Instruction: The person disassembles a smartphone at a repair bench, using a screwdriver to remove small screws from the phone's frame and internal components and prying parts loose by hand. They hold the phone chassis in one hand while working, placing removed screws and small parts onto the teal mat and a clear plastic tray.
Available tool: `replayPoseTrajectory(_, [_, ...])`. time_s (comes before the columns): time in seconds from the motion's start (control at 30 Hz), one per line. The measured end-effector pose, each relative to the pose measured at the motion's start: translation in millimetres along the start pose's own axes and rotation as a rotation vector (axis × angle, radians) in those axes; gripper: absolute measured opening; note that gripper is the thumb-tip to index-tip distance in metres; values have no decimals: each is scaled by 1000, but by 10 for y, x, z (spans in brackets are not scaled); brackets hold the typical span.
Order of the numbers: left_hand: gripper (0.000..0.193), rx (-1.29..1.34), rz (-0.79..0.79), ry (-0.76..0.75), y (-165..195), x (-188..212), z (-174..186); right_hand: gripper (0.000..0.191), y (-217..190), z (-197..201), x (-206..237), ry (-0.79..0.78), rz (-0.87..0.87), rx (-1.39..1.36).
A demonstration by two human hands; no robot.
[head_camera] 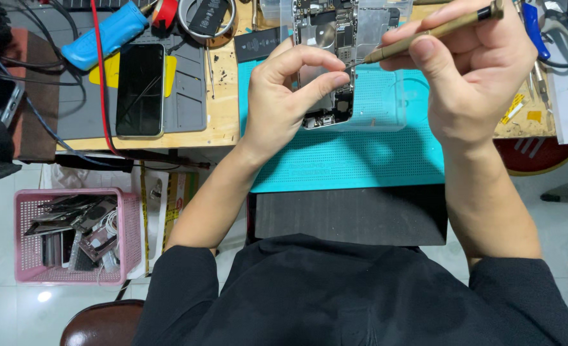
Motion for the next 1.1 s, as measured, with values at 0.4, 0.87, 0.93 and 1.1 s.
replayPoseTrajectory(0.4, [11, -26, -4, 19, 19, 9, 9, 8, -96, -90, -34, -26, 29, 67])
replayPoseTrajectory(0.87, [13, -207, -59, 62, 81, 17, 48, 10, -137, -141, -43, -28, 59, 125])
replayPoseTrajectory(0.93, [13, -224, -62, 72, 81, 19, 56, 10, -128, -145, -37, -22, 56, 120])
replayPoseTrajectory(1.1, [20, -198, -33, 67, 47, 16, 55, 11, -103, -119, -19, 2, 34, 101])
Point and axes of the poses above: each hand's wrist, its own x-axis away from the middle knuckle, its own z-axis out of the back of the hand, y = z × x, the point moved 10 cm from there along -x, towards the middle knuckle, and after that the axes turned 2 degrees about y, right-handed, at the moved point
